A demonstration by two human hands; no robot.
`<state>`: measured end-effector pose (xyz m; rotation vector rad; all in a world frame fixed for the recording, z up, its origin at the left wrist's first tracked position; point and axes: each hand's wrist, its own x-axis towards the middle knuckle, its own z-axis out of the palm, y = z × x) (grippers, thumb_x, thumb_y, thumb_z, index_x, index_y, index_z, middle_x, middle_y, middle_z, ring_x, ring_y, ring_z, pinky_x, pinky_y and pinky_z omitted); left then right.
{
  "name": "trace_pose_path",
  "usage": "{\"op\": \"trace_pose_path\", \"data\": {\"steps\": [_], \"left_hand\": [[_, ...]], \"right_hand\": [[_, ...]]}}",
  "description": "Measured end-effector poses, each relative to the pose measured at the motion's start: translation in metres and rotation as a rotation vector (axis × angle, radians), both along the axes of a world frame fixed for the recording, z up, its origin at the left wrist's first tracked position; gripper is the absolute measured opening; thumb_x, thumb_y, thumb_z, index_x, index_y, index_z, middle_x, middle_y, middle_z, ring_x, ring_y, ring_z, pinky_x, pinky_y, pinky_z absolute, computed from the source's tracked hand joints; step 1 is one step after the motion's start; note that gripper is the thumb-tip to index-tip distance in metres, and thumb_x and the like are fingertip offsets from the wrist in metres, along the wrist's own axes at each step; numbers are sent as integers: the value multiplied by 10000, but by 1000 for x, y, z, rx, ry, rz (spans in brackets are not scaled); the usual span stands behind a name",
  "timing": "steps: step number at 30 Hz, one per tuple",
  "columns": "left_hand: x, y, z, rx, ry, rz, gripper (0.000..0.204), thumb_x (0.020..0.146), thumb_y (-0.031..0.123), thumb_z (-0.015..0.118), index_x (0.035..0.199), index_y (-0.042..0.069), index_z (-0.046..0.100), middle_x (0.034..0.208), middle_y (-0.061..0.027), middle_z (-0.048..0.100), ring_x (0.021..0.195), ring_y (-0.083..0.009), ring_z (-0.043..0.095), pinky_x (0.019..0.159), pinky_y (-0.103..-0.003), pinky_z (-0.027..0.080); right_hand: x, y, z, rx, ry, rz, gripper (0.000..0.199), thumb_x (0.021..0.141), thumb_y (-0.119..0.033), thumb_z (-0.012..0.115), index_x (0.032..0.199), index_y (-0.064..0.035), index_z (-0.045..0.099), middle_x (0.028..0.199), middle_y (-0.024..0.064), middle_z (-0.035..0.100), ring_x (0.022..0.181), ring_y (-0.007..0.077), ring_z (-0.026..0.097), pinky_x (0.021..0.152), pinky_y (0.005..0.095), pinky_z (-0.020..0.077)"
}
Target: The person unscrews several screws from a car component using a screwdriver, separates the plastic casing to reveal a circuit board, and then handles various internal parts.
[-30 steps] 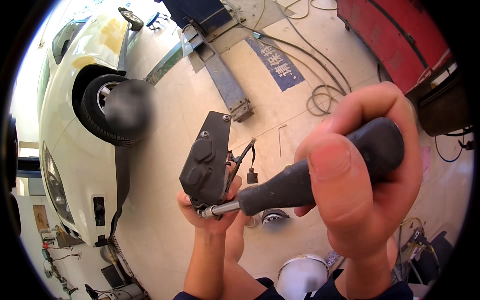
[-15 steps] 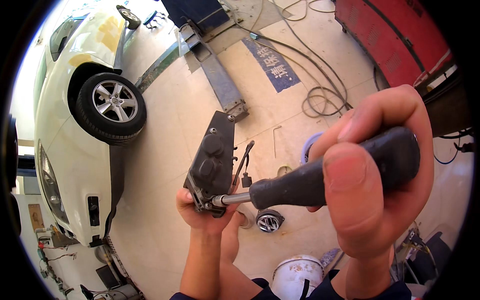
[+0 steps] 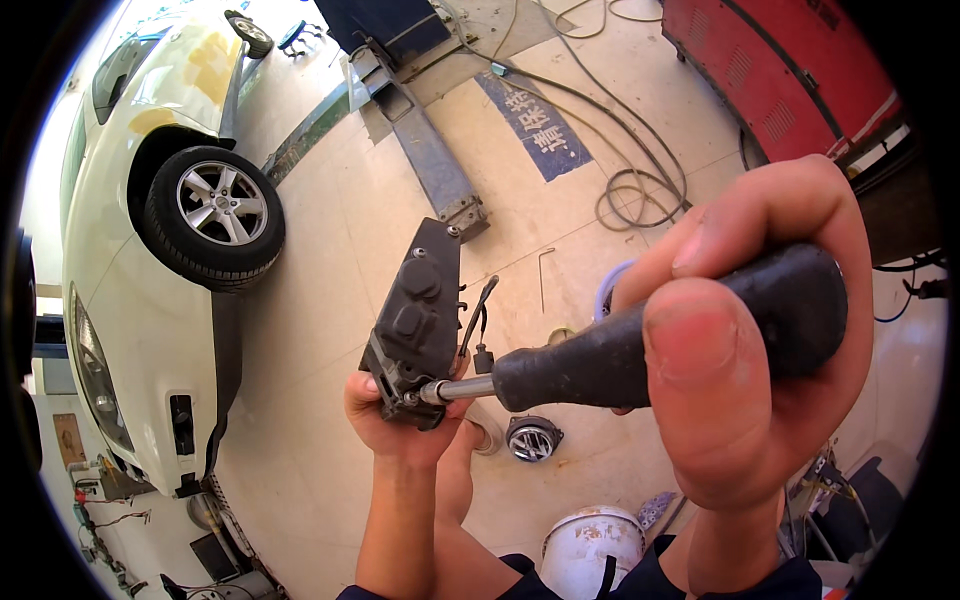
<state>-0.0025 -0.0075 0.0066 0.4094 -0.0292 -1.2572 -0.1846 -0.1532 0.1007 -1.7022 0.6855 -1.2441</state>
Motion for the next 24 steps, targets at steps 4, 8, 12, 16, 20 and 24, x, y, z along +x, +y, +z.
{"op": "trace_pose_path", "data": {"steps": [4, 8, 12, 16, 20, 24], "left_hand": [[-1, -2, 8, 139, -141, 5, 586, 699, 286, 544, 1209, -2, 548, 1026, -160, 607, 777, -269, 512, 527, -365, 433], [1, 1, 2, 65, -41, 5, 689, 674, 252, 544, 1296, -37, 471, 1110, -209, 613, 838, -326, 620, 584, -429, 533], [0, 0, 6, 101, -110, -2, 593, 702, 274, 538, 1229, 3, 538, 1090, -186, 615, 817, -296, 563, 543, -389, 463], [-1, 5, 0, 166, -275, 56, 617, 706, 224, 548, 1277, -5, 492, 1144, -208, 607, 903, -359, 633, 627, -471, 538], [-10, 3, 1, 225, -419, 82, 617, 738, 133, 640, 1292, -26, 421, 1175, -205, 579, 979, -335, 646, 756, -477, 576], [-25, -6, -2, 220, -529, 15, 656, 869, 375, 690, 1291, -56, 434, 1135, -207, 609, 939, -301, 660, 715, -449, 586]], "right_hand": [[1, -2, 0, 4, -5, 25, 343, 954, -383, 506, 999, -67, 380, 643, 107, 547, 419, 91, 450, 393, 186, 362], [6, 2, 4, 68, -16, 53, 337, 954, -378, 503, 1003, -66, 382, 650, 102, 543, 451, 97, 462, 434, 199, 399], [-3, -2, 7, 169, -21, 167, 329, 989, -393, 458, 998, -71, 390, 716, 107, 541, 587, 123, 516, 568, 252, 470], [7, -7, 5, 405, -267, 116, 299, 1040, -362, 382, 1009, -69, 429, 914, 104, 545, 786, 153, 552, 728, 315, 491], [11, -17, -18, 816, -820, 253, 226, 1049, -285, 403, 1037, -71, 473, 918, 47, 479, 779, 155, 479, 702, 314, 431], [4, -27, -21, 976, -1062, 285, 266, 1006, -317, 470, 882, -86, 517, 694, 10, 425, 596, 146, 396, 558, 291, 351]]}}
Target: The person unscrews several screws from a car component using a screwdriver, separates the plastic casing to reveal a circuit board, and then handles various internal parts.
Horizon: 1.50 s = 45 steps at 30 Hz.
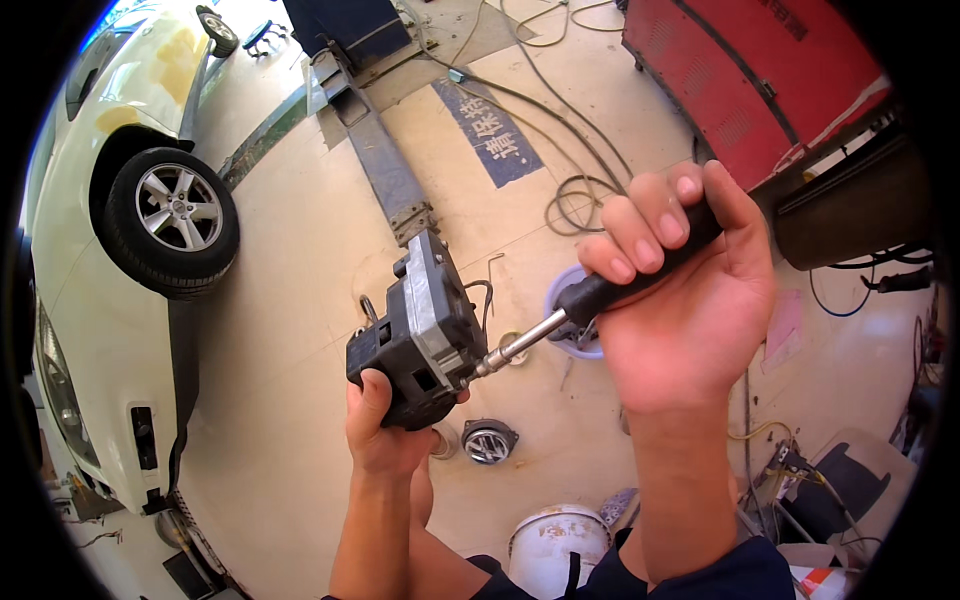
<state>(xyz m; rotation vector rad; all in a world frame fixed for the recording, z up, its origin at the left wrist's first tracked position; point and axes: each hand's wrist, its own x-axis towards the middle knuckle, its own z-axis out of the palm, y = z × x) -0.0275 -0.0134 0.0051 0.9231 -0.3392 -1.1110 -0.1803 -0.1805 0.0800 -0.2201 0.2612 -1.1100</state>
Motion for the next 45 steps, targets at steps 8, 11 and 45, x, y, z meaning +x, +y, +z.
{"op": "trace_pose_path", "data": {"steps": [8, 11, 45], "left_hand": [[-5, -2, 5, 61, -83, 58, 715, 889, 507, 642, 1286, -64, 473, 1087, -191, 646, 870, -274, 676, 648, -401, 593], [-7, -4, 6, 73, -98, 74, 704, 893, 504, 636, 1280, -62, 476, 1074, -188, 649, 862, -270, 678, 645, -393, 595], [1, 3, 5, 16, 144, 33, 592, 846, 328, 763, 1231, -30, 492, 1102, -140, 628, 948, -231, 648, 821, -347, 551]], "right_hand": [[-3, 0, -11, 31, -49, 3, 352, 1003, -323, 466, 705, -138, 451, 578, -28, 339, 500, 108, 329, 470, 269, 295], [-2, 1, -10, 28, -33, -5, 352, 1001, -313, 461, 694, -142, 444, 562, -31, 331, 485, 106, 318, 461, 269, 289], [6, -8, -24, 108, -71, 33, 422, 1029, -341, 363, 674, -125, 432, 516, -27, 371, 392, 95, 332, 410, 260, 303]]}}
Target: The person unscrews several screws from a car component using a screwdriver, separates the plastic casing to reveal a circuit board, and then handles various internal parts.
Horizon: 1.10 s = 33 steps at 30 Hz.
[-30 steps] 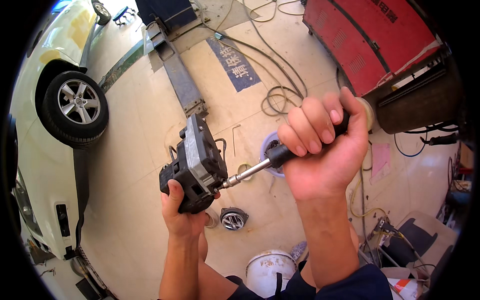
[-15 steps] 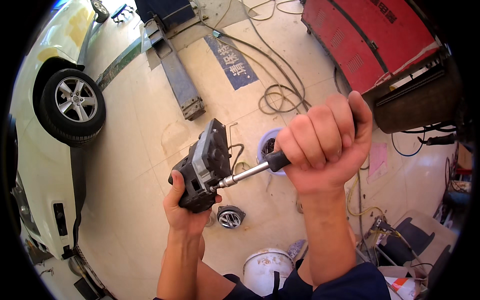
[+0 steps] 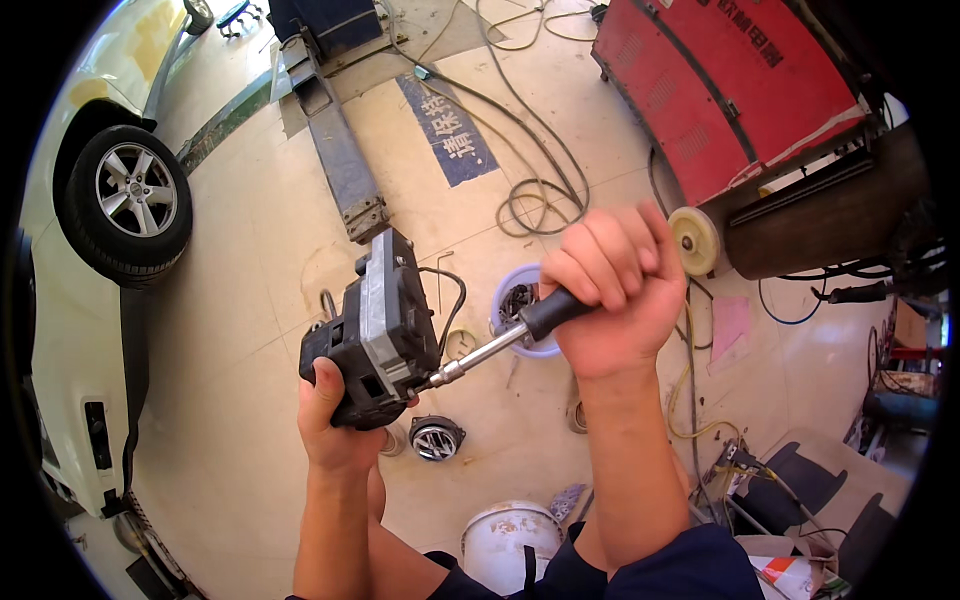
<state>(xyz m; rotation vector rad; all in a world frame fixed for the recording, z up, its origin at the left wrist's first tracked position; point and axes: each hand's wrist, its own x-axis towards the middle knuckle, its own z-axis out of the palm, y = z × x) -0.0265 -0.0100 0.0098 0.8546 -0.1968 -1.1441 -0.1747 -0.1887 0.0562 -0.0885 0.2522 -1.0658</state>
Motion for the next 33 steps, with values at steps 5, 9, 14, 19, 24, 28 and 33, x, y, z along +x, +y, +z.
{"op": "trace_pose_path", "data": {"steps": [5, 9, 14, 19, 24, 28, 33], "left_hand": [[13, 5, -2, 48, -162, 106, 561, 822, 299, 795, 1182, -24, 510, 1073, -125, 625, 950, -203, 640, 818, -333, 546], [16, 6, -3, 76, -226, 111, 556, 817, 287, 800, 1169, -28, 509, 1058, -138, 627, 917, -215, 654, 783, -345, 566], [23, 4, 13, 77, -58, 75, 546, 831, 290, 778, 1165, -44, 503, 1040, -174, 642, 837, -253, 686, 684, -416, 605], [24, 8, -4, 122, -148, 40, 571, 814, 269, 797, 1182, -41, 488, 1060, -157, 640, 903, -223, 674, 762, -389, 600], [8, -3, -3, 182, -244, 23, 645, 841, 409, 733, 1193, -81, 505, 987, -195, 662, 779, -257, 691, 622, -372, 599], [6, -8, -5, 175, -152, -10, 609, 861, 394, 717, 1196, -67, 504, 999, -190, 661, 808, -262, 688, 631, -383, 597], [11, -11, -6, 151, -100, 32, 564, 905, 398, 659, 1217, -47, 507, 1029, -174, 659, 831, -257, 682, 645, -389, 590]], "right_hand": [[-19, -2, 8, -531, 1290, -10, 341, 1006, -362, 506, 827, -73, 507, 549, -11, 453, 369, 37, 350, 352, 217, 240], [-37, -8, 12, -569, 1191, 239, 243, 964, -259, 622, 870, -78, 490, 635, 19, 513, 459, 40, 424, 396, 216, 283], [-54, -16, -14, -969, 751, 311, 189, 944, -154, 611, 1052, -46, 500, 965, 131, 575, 771, 154, 559, 656, 268, 449], [-48, -11, -2, -609, 1022, 439, 276, 909, -118, 596, 1143, 18, 542, 904, 112, 615, 576, 59, 502, 447, 198, 360], [-45, -9, -5, -651, 920, 192, 456, 851, -84, 587, 1276, 67, 522, 910, 102, 647, 501, 14, 411, 382, 162, 278], [-46, -13, -8, -670, 919, 208, 423, 871, -203, 623, 1206, 47, 560, 821, 59, 630, 496, 26, 419, 404, 179, 310], [-58, -16, -5, -493, 1305, 449, 307, 889, -315, 693, 967, -29, 615, 622, -30, 548, 481, 38, 428, 454, 182, 340]]}}
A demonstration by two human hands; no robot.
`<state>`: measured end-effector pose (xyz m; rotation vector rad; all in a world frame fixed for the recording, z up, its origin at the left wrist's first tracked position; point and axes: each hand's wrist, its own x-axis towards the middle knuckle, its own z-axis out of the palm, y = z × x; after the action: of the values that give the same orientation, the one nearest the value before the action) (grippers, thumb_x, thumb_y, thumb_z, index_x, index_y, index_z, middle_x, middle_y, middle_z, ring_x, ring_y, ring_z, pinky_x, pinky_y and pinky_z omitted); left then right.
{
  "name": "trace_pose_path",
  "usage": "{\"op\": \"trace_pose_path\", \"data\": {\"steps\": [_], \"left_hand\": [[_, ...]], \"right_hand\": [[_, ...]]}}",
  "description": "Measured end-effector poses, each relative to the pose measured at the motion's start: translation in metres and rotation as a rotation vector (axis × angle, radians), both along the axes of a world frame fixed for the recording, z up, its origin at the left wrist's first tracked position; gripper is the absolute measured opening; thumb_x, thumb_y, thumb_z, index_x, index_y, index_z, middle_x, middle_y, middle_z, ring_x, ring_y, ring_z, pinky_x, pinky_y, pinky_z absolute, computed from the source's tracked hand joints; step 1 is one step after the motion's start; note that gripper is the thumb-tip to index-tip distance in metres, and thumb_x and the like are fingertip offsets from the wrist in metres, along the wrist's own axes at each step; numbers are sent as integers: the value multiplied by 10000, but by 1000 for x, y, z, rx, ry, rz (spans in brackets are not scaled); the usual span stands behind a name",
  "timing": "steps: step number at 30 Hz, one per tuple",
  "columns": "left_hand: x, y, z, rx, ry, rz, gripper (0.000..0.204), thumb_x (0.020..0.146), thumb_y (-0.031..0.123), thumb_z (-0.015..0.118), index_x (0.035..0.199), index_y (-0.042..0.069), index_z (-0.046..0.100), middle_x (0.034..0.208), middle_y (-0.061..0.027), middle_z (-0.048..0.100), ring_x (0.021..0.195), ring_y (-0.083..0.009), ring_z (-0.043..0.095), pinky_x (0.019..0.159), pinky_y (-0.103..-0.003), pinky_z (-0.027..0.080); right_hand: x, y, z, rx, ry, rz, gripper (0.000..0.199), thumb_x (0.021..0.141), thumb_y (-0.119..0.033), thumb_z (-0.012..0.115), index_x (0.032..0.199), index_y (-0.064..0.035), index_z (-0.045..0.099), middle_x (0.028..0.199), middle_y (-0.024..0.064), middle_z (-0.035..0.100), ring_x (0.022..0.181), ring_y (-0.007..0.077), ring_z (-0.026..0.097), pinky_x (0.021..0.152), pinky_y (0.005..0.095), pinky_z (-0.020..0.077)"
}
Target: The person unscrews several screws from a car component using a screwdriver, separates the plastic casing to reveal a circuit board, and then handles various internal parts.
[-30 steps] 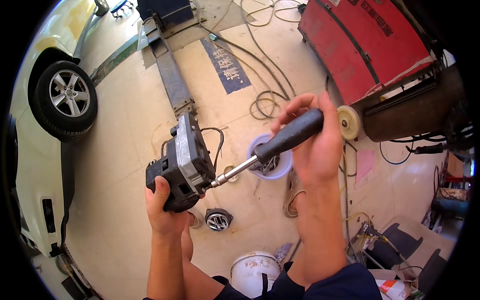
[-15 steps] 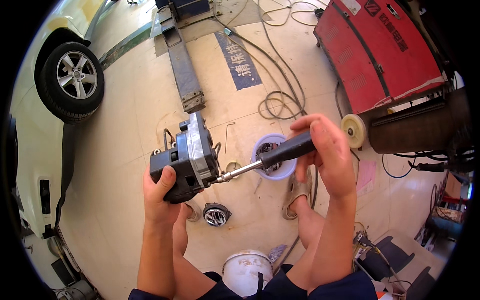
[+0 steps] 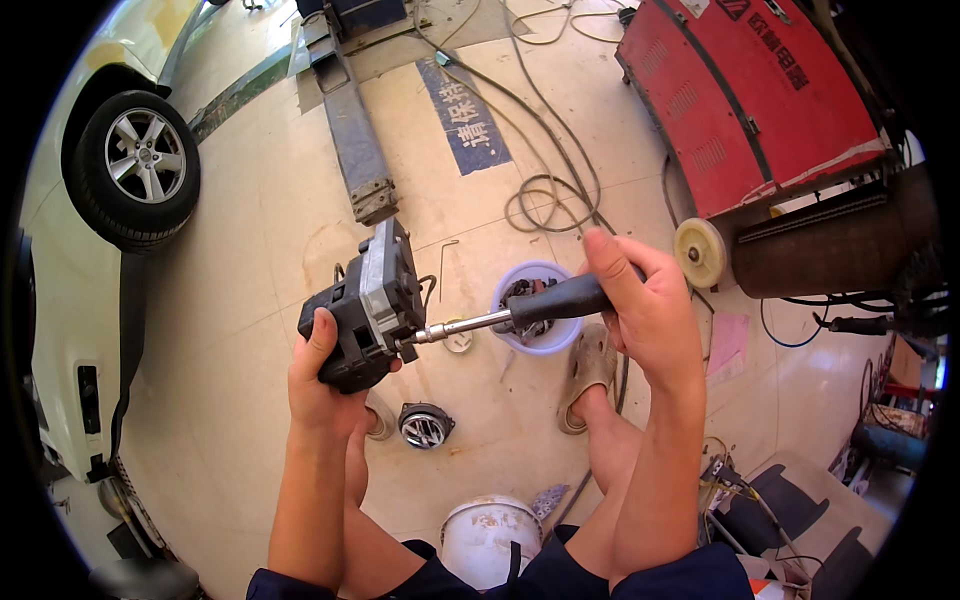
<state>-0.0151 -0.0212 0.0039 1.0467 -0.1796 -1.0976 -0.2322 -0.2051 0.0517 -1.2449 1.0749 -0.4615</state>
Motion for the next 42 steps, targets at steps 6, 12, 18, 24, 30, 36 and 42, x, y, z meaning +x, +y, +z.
{"op": "trace_pose_path", "data": {"steps": [6, 12, 18, 24, 30, 36, 42], "left_hand": [[4, -2, 0, -32, -69, -25, 577, 883, 376, 692, 1214, -55, 499, 1027, -177, 657, 828, -256, 688, 643, -390, 599], [-2, -1, -3, -48, -63, -30, 551, 837, 269, 767, 1182, -50, 481, 1027, -184, 651, 819, -271, 690, 652, -418, 610], [2, -4, 6, -17, -51, 17, 553, 857, 320, 739, 1183, -46, 485, 1042, -192, 646, 844, -289, 691, 672, -429, 608], [7, -1, 7, -26, -75, 14, 565, 842, 315, 760, 1177, -51, 489, 1037, -182, 648, 841, -270, 691, 680, -422, 609], [14, 7, -4, -38, -125, -9, 583, 822, 306, 781, 1177, -57, 495, 1027, -172, 649, 825, -252, 690, 674, -407, 616], [15, 7, 7, -59, -21, -17, 566, 831, 299, 778, 1189, -46, 506, 1066, -157, 645, 927, -219, 670, 785, -354, 580], [17, 9, 4, -63, -42, 58, 572, 820, 273, 794, 1204, -35, 502, 1101, -139, 639, 972, -193, 652, 844, -334, 554]], "right_hand": [[10, 13, 0, -65, -402, -93, 253, 903, -171, 647, 1042, 16, 549, 713, 39, 555, 508, 64, 465, 448, 208, 352], [-5, 0, -7, 11, -336, -49, 307, 982, -307, 537, 988, -2, 566, 561, -7, 478, 394, 60, 382, 362, 208, 277], [2, 5, -9, -51, -281, -119, 240, 927, -189, 545, 1016, 28, 599, 714, 52, 589, 426, 51, 438, 368, 203, 320], [14, 12, -2, 15, -430, -146, 299, 943, -149, 509, 1131, 64, 600, 955, 173, 696, 429, 42, 444, 355, 186, 350], [7, 5, -6, 52, -458, -52, 363, 870, -101, 529, 1198, 46, 576, 1059, 183, 661, 547, 38, 499, 392, 201, 370], [15, 12, -4, 21, -448, -78, 316, 904, -181, 529, 1125, 36, 592, 813, 57, 596, 523, 35, 454, 383, 188, 320], [13, 13, -7, -30, -321, -67, 258, 939, -200, 601, 1061, 27, 586, 903, 55, 615, 475, 22, 367, 415, 180, 261]]}}
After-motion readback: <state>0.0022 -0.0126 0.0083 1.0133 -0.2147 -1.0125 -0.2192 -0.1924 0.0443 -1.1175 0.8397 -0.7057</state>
